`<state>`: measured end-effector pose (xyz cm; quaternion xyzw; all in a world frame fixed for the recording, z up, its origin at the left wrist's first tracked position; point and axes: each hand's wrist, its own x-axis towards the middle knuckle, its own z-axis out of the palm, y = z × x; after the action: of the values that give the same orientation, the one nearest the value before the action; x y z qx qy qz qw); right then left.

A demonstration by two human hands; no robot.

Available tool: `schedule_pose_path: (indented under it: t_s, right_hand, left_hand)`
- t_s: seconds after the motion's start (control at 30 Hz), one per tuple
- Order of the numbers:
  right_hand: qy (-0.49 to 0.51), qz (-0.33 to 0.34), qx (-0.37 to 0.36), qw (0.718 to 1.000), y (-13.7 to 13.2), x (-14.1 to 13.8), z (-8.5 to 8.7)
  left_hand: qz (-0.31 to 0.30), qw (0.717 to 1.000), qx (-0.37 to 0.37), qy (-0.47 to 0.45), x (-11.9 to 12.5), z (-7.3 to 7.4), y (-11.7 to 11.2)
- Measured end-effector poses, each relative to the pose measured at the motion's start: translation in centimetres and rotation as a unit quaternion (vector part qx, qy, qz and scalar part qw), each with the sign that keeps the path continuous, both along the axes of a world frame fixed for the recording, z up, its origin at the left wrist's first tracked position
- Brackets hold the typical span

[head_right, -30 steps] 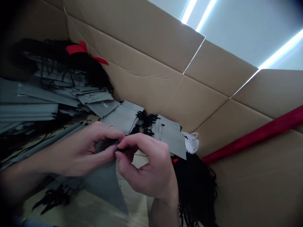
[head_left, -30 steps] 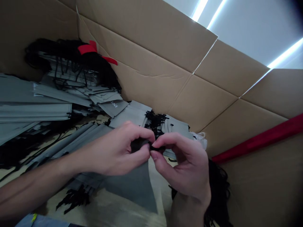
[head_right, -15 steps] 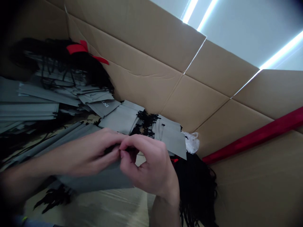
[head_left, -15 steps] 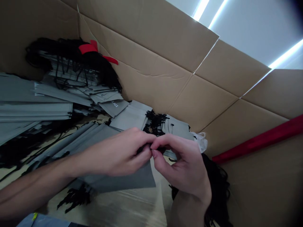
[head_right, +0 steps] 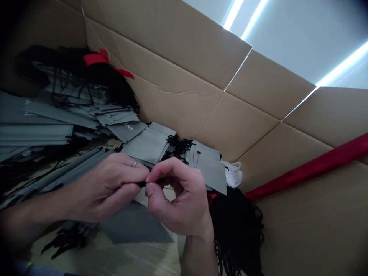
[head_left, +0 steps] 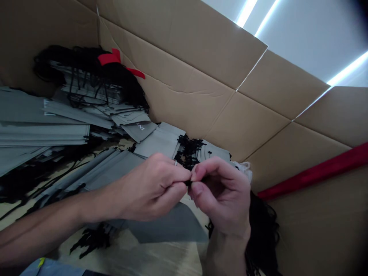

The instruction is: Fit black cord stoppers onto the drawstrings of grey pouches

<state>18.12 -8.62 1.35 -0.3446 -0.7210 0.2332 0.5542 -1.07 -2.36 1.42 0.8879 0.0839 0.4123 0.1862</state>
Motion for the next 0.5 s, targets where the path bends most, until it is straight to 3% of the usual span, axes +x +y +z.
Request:
schedule_pose_path:
  t_s: [0.2,0.33,0.5]
  right_hand:
    - [-0.109,-0.042,-0.001,0.993,0.2,0.7,0.5]
    - [-0.182,0.005,0.020,0.983,0.4,1.2,0.9]
    - [-0.172,0.043,0.013,0.984,0.5,1.6,1.2]
  left_hand:
    - [0.113,0.984,0.141,0.011,0.1,-1.4,0.9]
    - [0.146,0.966,0.213,0.028,0.1,-1.6,1.1]
    - [0.106,0.972,0.206,0.042,0.0,-0.9,0.7]
